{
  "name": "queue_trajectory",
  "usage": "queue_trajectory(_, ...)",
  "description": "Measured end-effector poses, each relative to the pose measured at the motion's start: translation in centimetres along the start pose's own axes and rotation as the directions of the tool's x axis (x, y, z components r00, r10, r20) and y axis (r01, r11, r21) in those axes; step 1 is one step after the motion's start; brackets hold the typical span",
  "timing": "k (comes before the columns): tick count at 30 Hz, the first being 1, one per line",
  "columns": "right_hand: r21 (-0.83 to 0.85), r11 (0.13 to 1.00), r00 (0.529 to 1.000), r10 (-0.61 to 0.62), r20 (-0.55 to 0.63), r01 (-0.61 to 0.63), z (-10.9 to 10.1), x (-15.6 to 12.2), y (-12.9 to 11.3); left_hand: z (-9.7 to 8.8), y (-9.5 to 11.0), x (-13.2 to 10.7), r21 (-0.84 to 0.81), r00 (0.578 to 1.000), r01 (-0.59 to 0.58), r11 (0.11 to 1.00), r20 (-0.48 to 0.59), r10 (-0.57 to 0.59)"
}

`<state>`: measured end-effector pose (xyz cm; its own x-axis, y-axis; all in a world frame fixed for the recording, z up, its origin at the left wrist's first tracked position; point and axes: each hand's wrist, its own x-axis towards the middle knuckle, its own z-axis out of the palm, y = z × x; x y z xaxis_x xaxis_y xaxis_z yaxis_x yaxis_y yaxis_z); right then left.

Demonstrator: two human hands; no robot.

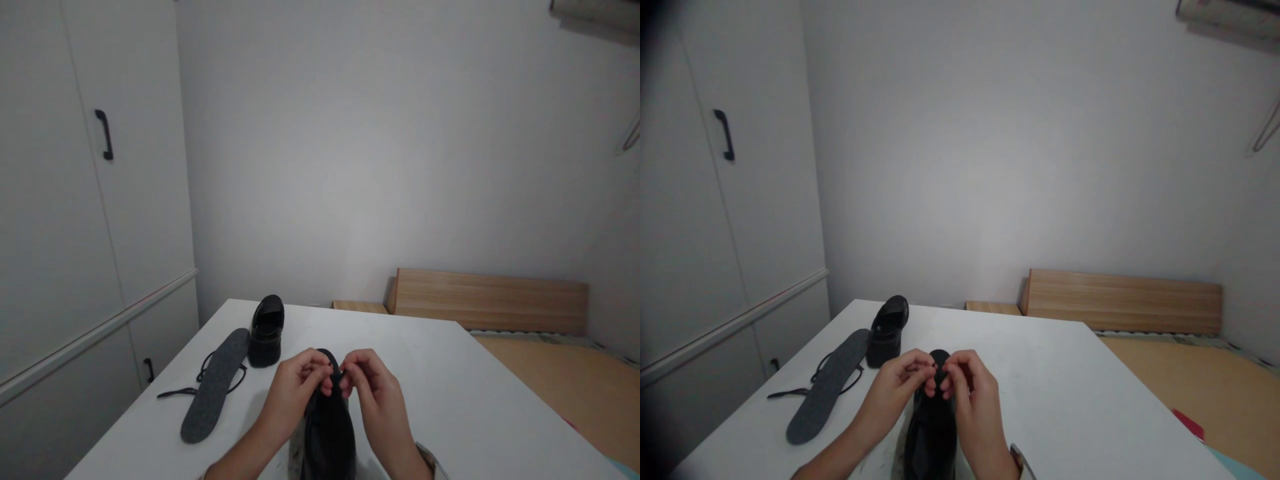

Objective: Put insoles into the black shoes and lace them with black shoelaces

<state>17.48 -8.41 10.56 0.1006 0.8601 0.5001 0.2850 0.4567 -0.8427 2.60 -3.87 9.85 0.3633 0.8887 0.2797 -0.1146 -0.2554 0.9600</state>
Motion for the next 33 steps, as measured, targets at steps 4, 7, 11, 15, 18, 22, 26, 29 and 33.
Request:
queue_trajectory(4, -0.021, 1.0, 0.999, -0.009, 0.04, 0.01, 0.4, 0.1, -0.5, 0.5, -0.2, 0.0, 0.01, 0.997, 0.017, 1.0, 0.079, -0.018)
queue_trajectory(7, -0.105, 0.991, 0.995, -0.08, 0.055, 0.085, 0.3, 0.3, -1.1, 0.6, -0.3, -0.1, 0.016, 0.992, 0.009, 1.0, 0.124, -0.011)
queue_trajectory(11, -0.111, 0.981, 0.987, -0.157, 0.036, 0.16, 0.0, 0.6, -0.7, 0.2, -0.3, -0.1, -0.085, 0.977, 0.093, 0.992, 0.199, -0.075)
queue_trajectory(15, -0.029, 0.999, 0.996, -0.025, 0.082, 0.028, -0.2, 0.6, 1.0, -0.6, 0.4, -0.5, -0.001, 0.946, 0.146, 0.989, 0.293, -0.14)
queue_trajectory(18, -0.098, 0.994, 0.974, 0.075, 0.216, -0.054, -0.3, 0.2, 2.4, -0.8, 0.7, -1.3, 0.342, 0.971, -0.139, 0.929, 0.23, 0.061)
queue_trajectory(22, -0.162, 0.985, 0.961, 0.105, 0.257, -0.064, -0.6, -0.2, 3.7, -0.5, 0.3, -1.9, 0.69, 0.807, -0.57, 0.446, 0.37, 0.46)
queue_trajectory(26, -0.031, 0.988, 0.944, 0.156, 0.29, -0.154, -0.8, -0.2, 3.6, -0.3, -0.4, -1.8, 0.716, 0.632, -0.682, 0.149, 0.475, 0.613)
queue_trajectory(29, 0.09, 0.96, 0.92, 0.223, 0.322, -0.264, -0.9, -0.1, 2.9, -0.2, -0.6, -1.6, 0.695, 0.591, -0.708, 0.125, 0.486, 0.644)
queue_trajectory(33, 0.212, 0.915, 0.921, 0.282, 0.269, -0.342, -0.7, -0.3, 2.5, -0.5, -0.8, -1.6, 0.665, 0.544, -0.736, 0.124, 0.472, 0.694)
